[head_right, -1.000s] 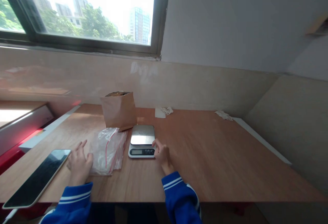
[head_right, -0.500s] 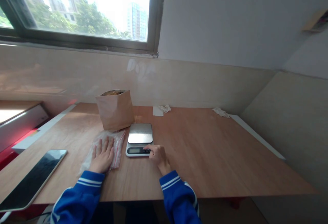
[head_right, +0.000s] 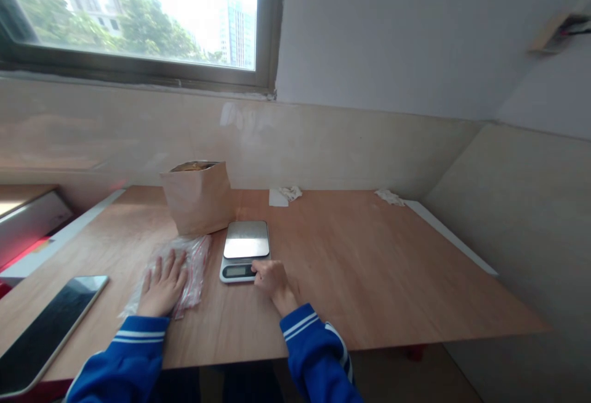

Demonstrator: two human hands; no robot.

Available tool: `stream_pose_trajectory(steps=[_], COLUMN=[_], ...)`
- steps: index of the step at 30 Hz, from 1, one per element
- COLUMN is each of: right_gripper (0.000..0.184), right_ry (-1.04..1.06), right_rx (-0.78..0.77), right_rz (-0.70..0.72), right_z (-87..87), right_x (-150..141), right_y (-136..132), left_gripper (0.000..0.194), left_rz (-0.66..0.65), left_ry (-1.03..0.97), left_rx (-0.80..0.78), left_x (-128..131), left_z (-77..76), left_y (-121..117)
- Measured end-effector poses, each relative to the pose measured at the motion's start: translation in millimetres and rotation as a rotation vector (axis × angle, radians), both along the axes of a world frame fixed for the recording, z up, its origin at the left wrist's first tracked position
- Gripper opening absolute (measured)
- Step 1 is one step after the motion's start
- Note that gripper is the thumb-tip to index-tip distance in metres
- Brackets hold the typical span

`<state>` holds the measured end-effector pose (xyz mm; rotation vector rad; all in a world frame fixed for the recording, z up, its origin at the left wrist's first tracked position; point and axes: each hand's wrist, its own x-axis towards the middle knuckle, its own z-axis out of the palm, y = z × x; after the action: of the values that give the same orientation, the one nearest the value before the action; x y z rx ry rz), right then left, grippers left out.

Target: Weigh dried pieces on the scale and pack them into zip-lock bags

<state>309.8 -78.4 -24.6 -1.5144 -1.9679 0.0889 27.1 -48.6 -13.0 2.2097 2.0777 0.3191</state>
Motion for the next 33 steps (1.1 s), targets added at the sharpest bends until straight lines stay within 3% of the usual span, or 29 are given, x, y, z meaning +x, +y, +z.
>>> stream_pose_trajectory(steps=[7, 12, 15, 20, 28, 33], right_gripper=[0.036, 0.042, 0.044, 0.032, 0.018, 0.015], right_ry=[0.014, 0.060, 0.163, 0.451, 0.618, 0.689], right_rx=[0.032, 0.069, 0.124, 0.167, 0.198, 0.205], right_rz=[-0.021, -0.015, -0.114, -0.285, -0.364, -0.376], right_z=[1.2, 3.1, 3.4, 2.7, 6.8, 7.5], right_x=[0.4, 8.5, 13.5, 19.5, 20.3, 21.8], right_y=[-4.5, -8.7, -6.7, -0.4, 4.4, 6.2], left_gripper=[0.055, 0.056, 0.053, 0.048, 0.043, 0.036], left_rz=[0.046, 0.064, 0.059, 0.071, 0.033, 0.069], left_ry=[0.006, -0.025, -0.008, 0.114, 0.158, 0.007], left_rx=[0.002, -0.064, -0.087, -0.086, 0.031, 0.200], left_x=[6.2, 10.9, 11.3, 13.8, 19.0, 33.0], left_z=[2.6, 19.3, 32.9, 64.2, 130.6, 174.6], left_y=[-1.6, -1.2, 3.1, 12.2, 15.8, 15.1])
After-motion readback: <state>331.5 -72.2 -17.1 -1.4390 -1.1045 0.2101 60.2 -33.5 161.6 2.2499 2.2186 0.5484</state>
